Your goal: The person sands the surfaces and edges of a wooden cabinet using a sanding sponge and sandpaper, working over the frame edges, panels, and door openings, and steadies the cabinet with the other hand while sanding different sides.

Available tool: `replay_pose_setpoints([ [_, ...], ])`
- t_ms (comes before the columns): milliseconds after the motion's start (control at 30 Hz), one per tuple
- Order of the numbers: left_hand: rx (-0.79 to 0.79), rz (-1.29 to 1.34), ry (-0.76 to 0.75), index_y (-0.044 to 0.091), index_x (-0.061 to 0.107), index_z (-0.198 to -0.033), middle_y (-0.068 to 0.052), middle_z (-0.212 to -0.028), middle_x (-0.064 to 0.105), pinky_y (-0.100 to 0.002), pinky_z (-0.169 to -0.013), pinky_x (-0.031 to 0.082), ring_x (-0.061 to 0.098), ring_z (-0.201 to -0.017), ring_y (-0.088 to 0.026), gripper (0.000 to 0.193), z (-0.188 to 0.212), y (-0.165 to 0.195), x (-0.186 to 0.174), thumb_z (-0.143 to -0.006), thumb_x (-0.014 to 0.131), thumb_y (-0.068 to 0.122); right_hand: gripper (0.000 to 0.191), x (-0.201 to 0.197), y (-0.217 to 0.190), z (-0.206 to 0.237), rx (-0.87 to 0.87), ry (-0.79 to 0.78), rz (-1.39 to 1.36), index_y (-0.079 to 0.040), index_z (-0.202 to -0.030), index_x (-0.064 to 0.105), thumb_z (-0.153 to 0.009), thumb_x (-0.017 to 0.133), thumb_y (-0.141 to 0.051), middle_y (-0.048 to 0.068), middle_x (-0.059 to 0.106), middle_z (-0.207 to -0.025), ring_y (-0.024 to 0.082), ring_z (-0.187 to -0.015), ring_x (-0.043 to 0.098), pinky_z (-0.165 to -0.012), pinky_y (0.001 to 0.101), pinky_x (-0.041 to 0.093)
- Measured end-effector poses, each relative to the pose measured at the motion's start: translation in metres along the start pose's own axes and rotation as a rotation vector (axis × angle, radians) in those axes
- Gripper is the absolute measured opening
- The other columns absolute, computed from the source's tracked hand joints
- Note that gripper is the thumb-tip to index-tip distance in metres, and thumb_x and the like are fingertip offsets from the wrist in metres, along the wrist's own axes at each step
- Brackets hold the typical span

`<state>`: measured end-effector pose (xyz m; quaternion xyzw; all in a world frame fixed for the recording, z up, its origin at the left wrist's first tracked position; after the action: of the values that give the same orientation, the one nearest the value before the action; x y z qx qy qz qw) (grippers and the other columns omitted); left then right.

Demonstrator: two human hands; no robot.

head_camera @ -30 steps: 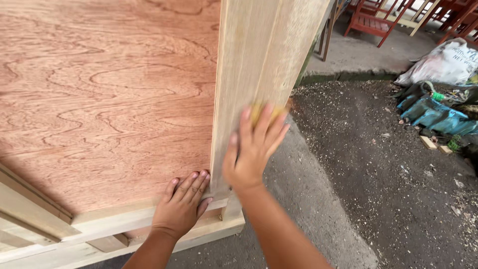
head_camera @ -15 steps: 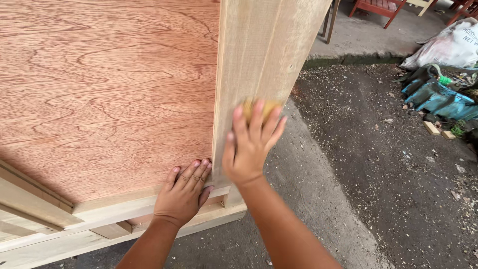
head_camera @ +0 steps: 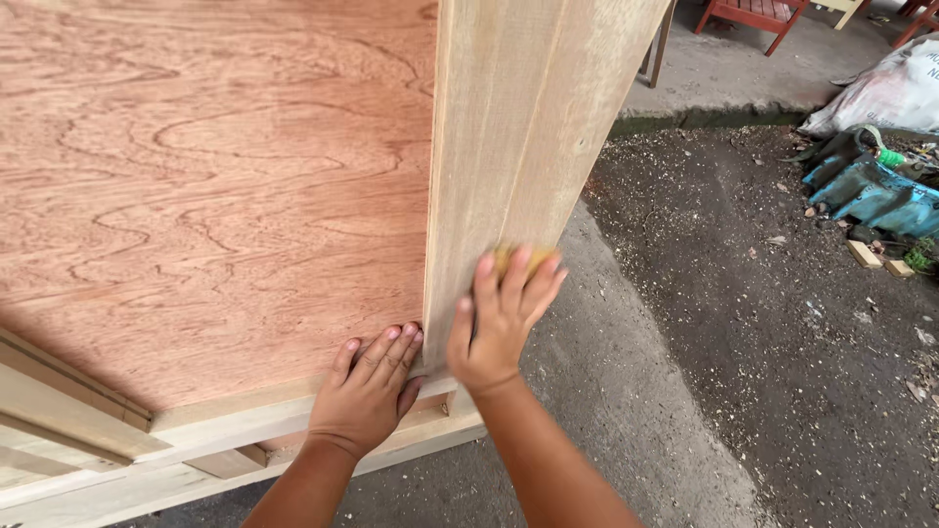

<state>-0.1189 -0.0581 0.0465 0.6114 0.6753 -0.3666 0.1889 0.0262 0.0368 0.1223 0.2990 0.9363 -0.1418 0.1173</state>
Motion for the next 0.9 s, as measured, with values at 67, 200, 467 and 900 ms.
replay_pose_setpoints([
  [67,-0.005,0.023,0.004,0.015,0.054,-0.150,0.003,-0.158,0.047,-0.045,-0.123,0.015,0.035,-0.147,-0.014,0.060,0.001,0.001,0.000,-0.101,0.050,0.049,0.058,-0.006,0.007,-0.044,0.086,0.068,-0.015,-0.014,-0.166,0.031,-0.110,0.042,-0.020,0.014,0.012,-0.175,0.045,-0.164,0.001,-0.129,0.0627,0.000],
  [200,-0.002,0.024,-0.011,0.014,0.053,-0.150,0.002,-0.157,0.049,-0.045,-0.120,0.018,0.037,-0.146,-0.014,0.063,0.003,0.001,0.004,-0.098,0.051,0.049,0.055,-0.015,0.003,-0.055,0.077,0.124,-0.131,-0.012,-0.165,0.034,-0.111,0.042,-0.018,0.018,0.016,-0.177,0.048,-0.162,0.009,-0.134,0.0565,0.009],
  [467,0.016,0.053,0.074,0.012,0.048,-0.152,-0.001,-0.160,0.041,-0.047,-0.122,0.013,0.033,-0.148,-0.015,0.064,0.008,0.000,0.021,-0.100,0.046,0.050,0.057,-0.021,-0.011,-0.021,0.109,0.082,-0.181,-0.001,-0.160,0.033,-0.104,0.043,-0.007,0.035,0.011,-0.168,0.056,-0.154,0.025,-0.127,0.0532,0.024],
  [900,0.017,0.089,0.092,0.012,0.047,-0.153,-0.001,-0.161,0.040,-0.047,-0.121,0.011,0.030,-0.149,-0.015,0.065,0.011,0.001,0.032,-0.099,0.047,0.050,0.054,-0.024,-0.008,-0.004,0.711,-0.048,-0.449,0.008,-0.150,0.037,-0.107,0.038,-0.025,0.026,0.056,-0.146,0.034,-0.136,0.055,-0.111,0.0397,0.041],
])
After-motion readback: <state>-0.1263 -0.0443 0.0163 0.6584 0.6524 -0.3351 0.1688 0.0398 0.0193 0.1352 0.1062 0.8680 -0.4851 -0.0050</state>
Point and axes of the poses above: each hand's wrist, its own z-axis away from the middle knuckle, its own x-axis out of the palm, y = z × x, the point moved 4 cm from there along -z, towards the middle knuckle
